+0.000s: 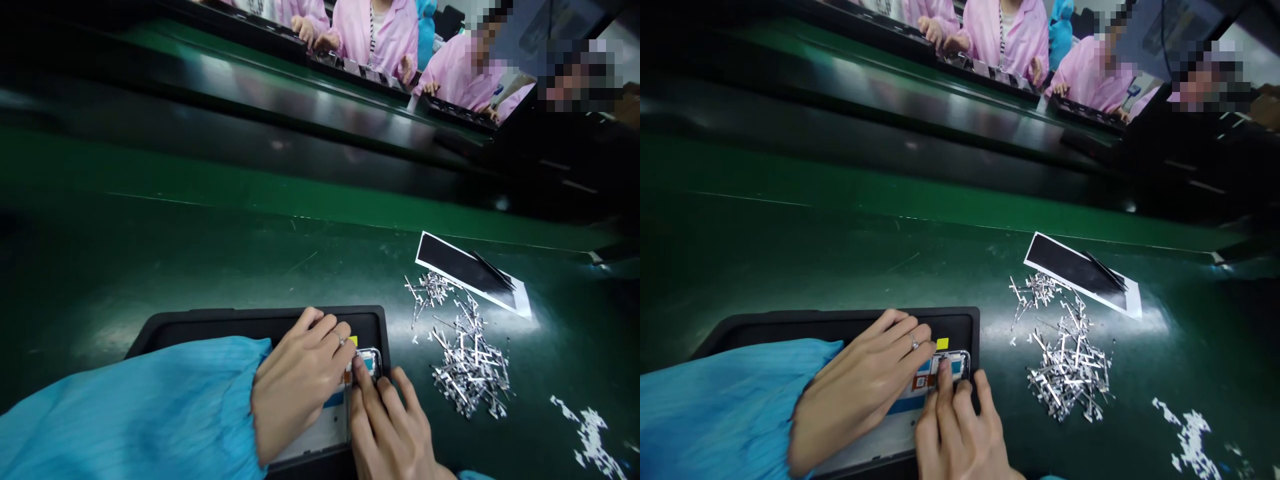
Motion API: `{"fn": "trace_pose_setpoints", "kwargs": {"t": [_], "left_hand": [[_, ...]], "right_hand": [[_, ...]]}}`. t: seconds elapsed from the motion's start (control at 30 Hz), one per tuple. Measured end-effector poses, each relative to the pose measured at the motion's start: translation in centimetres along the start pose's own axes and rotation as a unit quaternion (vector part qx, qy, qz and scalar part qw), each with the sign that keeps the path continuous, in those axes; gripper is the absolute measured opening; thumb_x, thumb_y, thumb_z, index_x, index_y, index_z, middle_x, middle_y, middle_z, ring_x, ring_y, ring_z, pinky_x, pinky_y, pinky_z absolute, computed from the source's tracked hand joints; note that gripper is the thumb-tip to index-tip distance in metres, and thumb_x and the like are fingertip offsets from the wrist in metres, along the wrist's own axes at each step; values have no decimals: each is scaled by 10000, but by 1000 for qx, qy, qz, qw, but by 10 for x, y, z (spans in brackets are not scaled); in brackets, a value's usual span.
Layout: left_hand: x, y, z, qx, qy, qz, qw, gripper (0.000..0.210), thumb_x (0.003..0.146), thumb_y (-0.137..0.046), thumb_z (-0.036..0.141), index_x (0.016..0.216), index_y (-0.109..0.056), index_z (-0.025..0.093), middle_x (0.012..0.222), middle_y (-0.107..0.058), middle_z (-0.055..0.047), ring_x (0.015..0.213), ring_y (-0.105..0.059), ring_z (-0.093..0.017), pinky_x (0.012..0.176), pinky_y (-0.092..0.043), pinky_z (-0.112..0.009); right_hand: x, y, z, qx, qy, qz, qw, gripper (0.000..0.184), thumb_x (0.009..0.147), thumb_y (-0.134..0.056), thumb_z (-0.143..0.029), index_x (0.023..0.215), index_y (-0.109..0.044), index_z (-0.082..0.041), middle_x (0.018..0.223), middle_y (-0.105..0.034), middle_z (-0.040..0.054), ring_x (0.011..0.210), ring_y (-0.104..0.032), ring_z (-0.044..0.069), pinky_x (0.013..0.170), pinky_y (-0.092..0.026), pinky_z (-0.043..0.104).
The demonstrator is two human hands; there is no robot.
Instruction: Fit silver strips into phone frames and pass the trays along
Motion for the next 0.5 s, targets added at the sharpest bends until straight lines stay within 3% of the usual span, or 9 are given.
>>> {"fn": "trace_pose_setpoints", "kwargs": {"t": [0.3,0.5], "left_hand": [[-2,-3,0,-30,1,-11,999,226,780,-323,21,766,-528,116,794,-518,-65,734,-416,-199,728,-351,-373],[-4,-5,-4,-84,14,-15,996,257,765,-291,9,808,-520,118,813,-518,-75,733,-435,-202,723,-363,-375]], "right_hand": [[3,2,1,14,9,-1,1000,458,808,-157,4,719,-599,-74,897,-635,141,745,-556,193,789,-369,357],[0,4,5,39,-15,35,999,345,820,-264,-45,731,-596,-77,917,-635,133,722,-554,190,761,-409,353]]}}
Point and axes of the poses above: each hand's wrist, its own x-axis towards the middle knuckle, its own y-axis out of the back of the hand, z = x × y, the point moved 6 cm from there along x, towards the middle knuckle
